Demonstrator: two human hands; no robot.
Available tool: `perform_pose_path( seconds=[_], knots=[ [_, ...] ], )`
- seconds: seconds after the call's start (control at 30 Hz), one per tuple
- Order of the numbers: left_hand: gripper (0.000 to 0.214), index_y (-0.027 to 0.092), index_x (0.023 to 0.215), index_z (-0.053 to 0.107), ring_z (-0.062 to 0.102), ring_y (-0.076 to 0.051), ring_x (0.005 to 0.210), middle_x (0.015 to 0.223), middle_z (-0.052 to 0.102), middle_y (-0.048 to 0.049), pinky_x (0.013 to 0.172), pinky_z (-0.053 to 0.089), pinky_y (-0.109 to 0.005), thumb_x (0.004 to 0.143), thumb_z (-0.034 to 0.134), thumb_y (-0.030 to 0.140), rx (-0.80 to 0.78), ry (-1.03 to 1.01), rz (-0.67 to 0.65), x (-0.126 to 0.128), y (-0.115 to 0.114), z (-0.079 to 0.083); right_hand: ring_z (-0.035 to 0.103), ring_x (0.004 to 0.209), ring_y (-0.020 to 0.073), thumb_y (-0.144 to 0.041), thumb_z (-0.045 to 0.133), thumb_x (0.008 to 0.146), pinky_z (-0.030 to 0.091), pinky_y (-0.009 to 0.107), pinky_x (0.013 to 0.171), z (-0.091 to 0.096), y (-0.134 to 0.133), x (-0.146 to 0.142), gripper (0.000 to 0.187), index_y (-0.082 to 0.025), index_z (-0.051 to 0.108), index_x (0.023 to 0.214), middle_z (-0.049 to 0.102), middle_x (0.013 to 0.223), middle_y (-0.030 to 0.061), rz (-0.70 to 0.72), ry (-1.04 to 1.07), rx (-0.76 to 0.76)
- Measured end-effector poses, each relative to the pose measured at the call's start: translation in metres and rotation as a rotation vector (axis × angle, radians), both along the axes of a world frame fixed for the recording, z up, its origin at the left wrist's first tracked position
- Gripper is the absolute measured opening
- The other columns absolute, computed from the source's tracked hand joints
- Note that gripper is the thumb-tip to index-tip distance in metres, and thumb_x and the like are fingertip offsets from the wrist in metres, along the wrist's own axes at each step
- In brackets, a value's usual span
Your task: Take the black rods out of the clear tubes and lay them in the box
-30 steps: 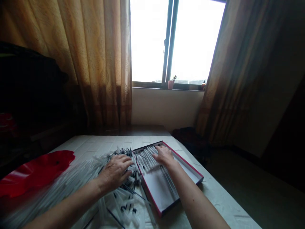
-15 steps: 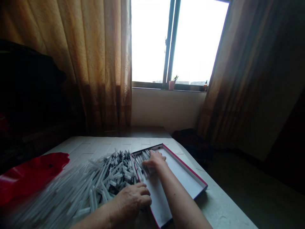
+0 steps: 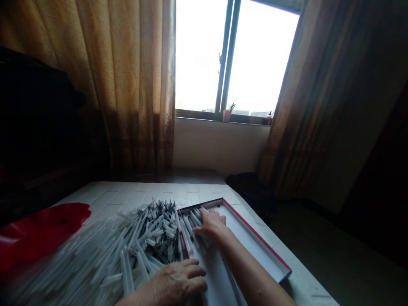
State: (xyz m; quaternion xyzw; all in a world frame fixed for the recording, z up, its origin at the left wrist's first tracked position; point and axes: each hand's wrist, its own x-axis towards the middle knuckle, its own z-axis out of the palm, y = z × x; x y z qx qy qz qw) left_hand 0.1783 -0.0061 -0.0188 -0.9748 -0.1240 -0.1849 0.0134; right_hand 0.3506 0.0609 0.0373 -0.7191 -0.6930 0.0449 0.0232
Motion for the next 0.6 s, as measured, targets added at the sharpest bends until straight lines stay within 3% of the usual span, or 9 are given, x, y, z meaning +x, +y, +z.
perform_pose_path(
  seconds=[0.17,0.4,0.6],
  knots=[
    [0.019,0.024,0.112,0.063,0.069,-0.018,0.097,0.104,0.075,-0.0028,0.089,0.053,-0.025,0.096,0.055,0.017,0.045,-0.096,0.059,-0.007,-0.002,-0.007,0.061,0.114,0.0278,-0.033,0.062,0.097,0.050,0.051,0.095,0.010,0.002,-0.021,0.031,-0.020,0.061,0.125,0.060,0.132,0.0094,0.115,-0.004,0.085],
    [0.027,0.023,0.119,0.060,0.071,-0.023,0.104,0.111,0.076,-0.0036,0.094,0.056,-0.031,0.094,0.053,0.017,0.133,-0.225,0.183,-0.054,-0.008,-0.008,0.066,0.104,0.0246,-0.031,0.063,0.097,0.056,0.042,0.086,-0.001,0.021,-0.053,0.026,-0.021,0.063,0.121,0.064,0.125,0.0074,0.119,0.037,-0.044],
    [0.040,0.023,0.121,0.060,0.074,-0.018,0.100,0.108,0.078,-0.0040,0.091,0.058,-0.027,0.087,0.046,0.007,0.184,-0.306,0.268,-0.092,-0.009,0.003,0.065,0.105,0.0251,-0.031,0.065,0.096,0.057,0.041,0.085,0.010,0.030,-0.057,0.027,-0.022,0.063,0.121,0.063,0.126,0.0069,0.083,0.065,-0.129]
  ],
)
